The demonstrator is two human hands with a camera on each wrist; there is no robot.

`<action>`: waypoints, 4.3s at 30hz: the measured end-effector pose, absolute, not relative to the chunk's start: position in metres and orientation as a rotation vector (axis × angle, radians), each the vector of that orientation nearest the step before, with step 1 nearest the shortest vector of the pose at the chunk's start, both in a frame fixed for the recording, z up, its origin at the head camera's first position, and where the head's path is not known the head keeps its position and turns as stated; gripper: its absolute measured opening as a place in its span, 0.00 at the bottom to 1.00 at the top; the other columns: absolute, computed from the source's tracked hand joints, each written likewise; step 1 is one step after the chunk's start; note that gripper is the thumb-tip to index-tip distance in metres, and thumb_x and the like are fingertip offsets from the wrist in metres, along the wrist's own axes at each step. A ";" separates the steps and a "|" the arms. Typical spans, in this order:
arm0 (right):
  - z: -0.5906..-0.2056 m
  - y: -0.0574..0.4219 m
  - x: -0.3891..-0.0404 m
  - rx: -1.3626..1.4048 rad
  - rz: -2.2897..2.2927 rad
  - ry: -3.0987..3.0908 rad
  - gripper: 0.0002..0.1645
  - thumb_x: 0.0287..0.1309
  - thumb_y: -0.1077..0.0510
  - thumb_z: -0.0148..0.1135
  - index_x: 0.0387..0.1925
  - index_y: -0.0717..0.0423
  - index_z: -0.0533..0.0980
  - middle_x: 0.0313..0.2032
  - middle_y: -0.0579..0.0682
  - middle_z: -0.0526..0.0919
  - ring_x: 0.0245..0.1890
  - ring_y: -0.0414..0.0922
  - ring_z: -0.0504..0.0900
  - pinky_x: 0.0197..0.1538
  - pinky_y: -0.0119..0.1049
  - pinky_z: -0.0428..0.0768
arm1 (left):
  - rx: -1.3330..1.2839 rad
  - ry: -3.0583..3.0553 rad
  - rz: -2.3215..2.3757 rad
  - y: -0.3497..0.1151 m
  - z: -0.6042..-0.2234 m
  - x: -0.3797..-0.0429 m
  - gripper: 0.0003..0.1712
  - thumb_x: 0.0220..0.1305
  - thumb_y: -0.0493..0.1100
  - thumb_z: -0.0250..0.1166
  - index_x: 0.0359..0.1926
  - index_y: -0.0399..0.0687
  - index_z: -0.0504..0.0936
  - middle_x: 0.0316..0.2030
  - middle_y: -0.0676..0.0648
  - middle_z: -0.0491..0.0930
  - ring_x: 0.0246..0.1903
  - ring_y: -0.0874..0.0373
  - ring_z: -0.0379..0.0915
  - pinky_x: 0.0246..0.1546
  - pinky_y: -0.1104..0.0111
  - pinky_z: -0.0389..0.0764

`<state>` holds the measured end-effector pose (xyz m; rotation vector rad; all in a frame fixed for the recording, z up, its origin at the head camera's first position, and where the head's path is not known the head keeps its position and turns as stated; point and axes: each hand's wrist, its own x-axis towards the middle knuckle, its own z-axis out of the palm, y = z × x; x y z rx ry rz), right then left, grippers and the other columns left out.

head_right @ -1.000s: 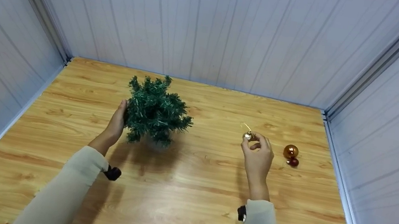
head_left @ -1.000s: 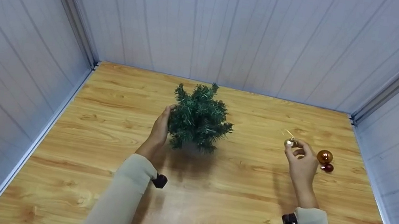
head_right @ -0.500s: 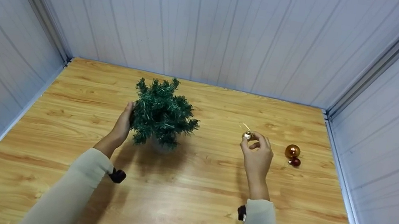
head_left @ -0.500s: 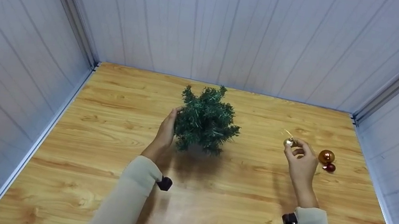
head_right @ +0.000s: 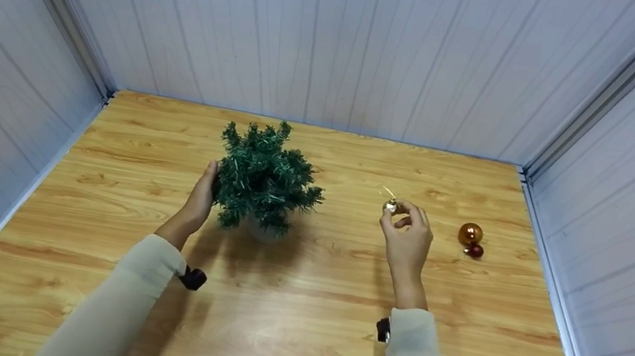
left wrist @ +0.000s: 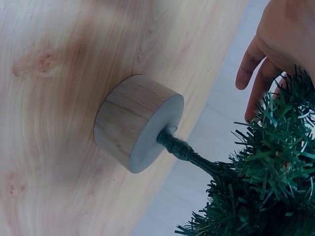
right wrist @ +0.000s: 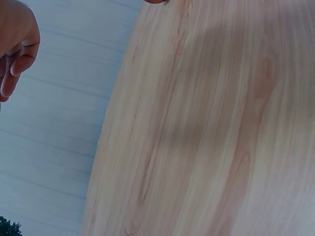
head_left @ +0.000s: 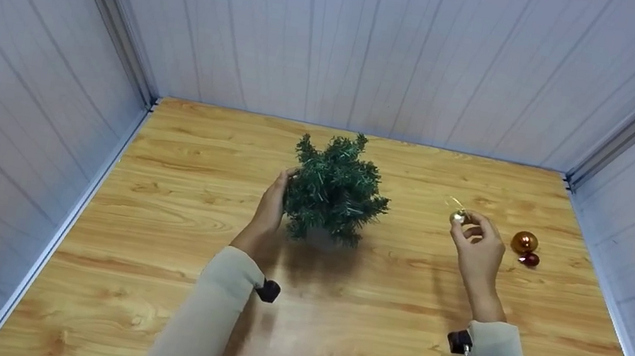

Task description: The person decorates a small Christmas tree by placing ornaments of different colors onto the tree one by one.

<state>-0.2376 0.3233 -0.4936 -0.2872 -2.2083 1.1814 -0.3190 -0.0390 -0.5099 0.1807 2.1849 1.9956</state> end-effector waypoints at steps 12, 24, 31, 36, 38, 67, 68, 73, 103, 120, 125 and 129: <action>-0.484 0.316 -0.235 -0.275 1.204 -2.199 0.14 0.57 0.62 0.68 0.45 0.64 0.82 0.39 0.53 0.83 0.28 0.32 0.74 0.32 0.21 0.70 | 0.303 2.158 2.079 -0.025 -0.510 -0.318 0.34 0.80 0.57 0.28 0.75 0.45 0.58 0.77 0.43 0.49 0.76 0.46 0.39 0.74 0.47 0.41; -0.475 0.304 -0.228 -0.230 1.218 -2.168 0.14 0.56 0.63 0.69 0.44 0.64 0.82 0.36 0.51 0.82 0.27 0.31 0.74 0.31 0.21 0.71 | 0.335 2.185 2.050 -0.022 -0.510 -0.310 0.33 0.79 0.58 0.27 0.74 0.50 0.62 0.76 0.44 0.51 0.76 0.46 0.42 0.73 0.45 0.45; -0.475 0.301 -0.228 -0.225 1.221 -2.160 0.15 0.55 0.63 0.69 0.45 0.65 0.82 0.38 0.52 0.83 0.27 0.30 0.74 0.31 0.21 0.70 | 0.309 2.198 2.015 -0.020 -0.506 -0.306 0.34 0.79 0.59 0.25 0.73 0.53 0.62 0.76 0.45 0.53 0.76 0.47 0.44 0.73 0.47 0.47; -0.470 0.298 -0.226 -0.210 1.242 -2.153 0.15 0.55 0.64 0.69 0.45 0.66 0.82 0.37 0.51 0.82 0.28 0.31 0.75 0.30 0.21 0.70 | 0.294 2.217 2.016 -0.017 -0.506 -0.304 0.36 0.79 0.61 0.25 0.73 0.51 0.63 0.75 0.43 0.55 0.75 0.47 0.45 0.73 0.47 0.47; -0.468 0.297 -0.225 -0.207 1.255 -2.152 0.15 0.56 0.64 0.69 0.46 0.66 0.82 0.37 0.50 0.82 0.28 0.32 0.75 0.31 0.21 0.71 | 0.273 2.200 2.024 -0.016 -0.508 -0.301 0.35 0.79 0.60 0.25 0.73 0.52 0.63 0.75 0.43 0.54 0.75 0.46 0.44 0.73 0.46 0.47; -0.426 0.266 -0.200 -0.119 1.301 -2.118 0.14 0.54 0.71 0.66 0.44 0.73 0.80 0.33 0.52 0.80 0.27 0.32 0.74 0.29 0.21 0.71 | 0.254 2.227 2.001 -0.002 -0.500 -0.287 0.35 0.78 0.63 0.26 0.73 0.57 0.62 0.76 0.48 0.53 0.75 0.47 0.45 0.72 0.44 0.47; -0.426 0.266 -0.199 -0.126 1.312 -2.119 0.14 0.55 0.71 0.66 0.44 0.73 0.80 0.33 0.52 0.80 0.27 0.32 0.74 0.30 0.21 0.71 | 0.248 2.221 2.000 -0.002 -0.495 -0.284 0.34 0.78 0.62 0.26 0.74 0.55 0.62 0.76 0.46 0.52 0.75 0.46 0.44 0.72 0.44 0.47; -0.426 0.263 -0.193 -0.143 1.354 -2.110 0.14 0.55 0.71 0.65 0.45 0.73 0.80 0.32 0.48 0.79 0.28 0.34 0.74 0.31 0.21 0.72 | 0.182 2.207 2.020 -0.001 -0.495 -0.275 0.33 0.79 0.59 0.27 0.73 0.56 0.63 0.76 0.46 0.52 0.75 0.45 0.44 0.71 0.42 0.47; -0.455 0.267 -0.193 -0.072 1.383 -2.067 0.15 0.54 0.71 0.65 0.45 0.68 0.81 0.34 0.39 0.79 0.33 0.36 0.76 0.34 0.22 0.74 | 0.249 2.198 2.002 0.004 -0.503 -0.259 0.38 0.74 0.70 0.29 0.76 0.60 0.56 0.76 0.44 0.51 0.74 0.41 0.49 0.69 0.39 0.52; -0.430 0.234 -0.176 -0.036 1.439 -2.028 0.14 0.54 0.74 0.59 0.44 0.77 0.78 0.33 0.40 0.79 0.31 0.35 0.75 0.35 0.23 0.73 | 0.321 2.101 2.064 0.003 -0.509 -0.265 0.33 0.78 0.62 0.33 0.76 0.56 0.55 0.75 0.42 0.53 0.74 0.43 0.50 0.70 0.41 0.52; -0.446 0.242 -0.182 -0.036 1.449 -2.025 0.16 0.54 0.75 0.60 0.46 0.74 0.79 0.34 0.38 0.79 0.32 0.35 0.76 0.35 0.23 0.73 | 0.346 2.104 2.061 0.007 -0.510 -0.264 0.32 0.78 0.60 0.33 0.76 0.56 0.55 0.75 0.43 0.53 0.74 0.44 0.50 0.70 0.42 0.52; -0.451 0.243 -0.182 0.008 1.445 -2.018 0.16 0.53 0.75 0.61 0.46 0.73 0.79 0.34 0.39 0.79 0.31 0.35 0.76 0.35 0.23 0.73 | 0.345 2.100 2.060 0.010 -0.509 -0.264 0.30 0.79 0.57 0.32 0.76 0.55 0.55 0.76 0.44 0.51 0.74 0.43 0.49 0.70 0.41 0.52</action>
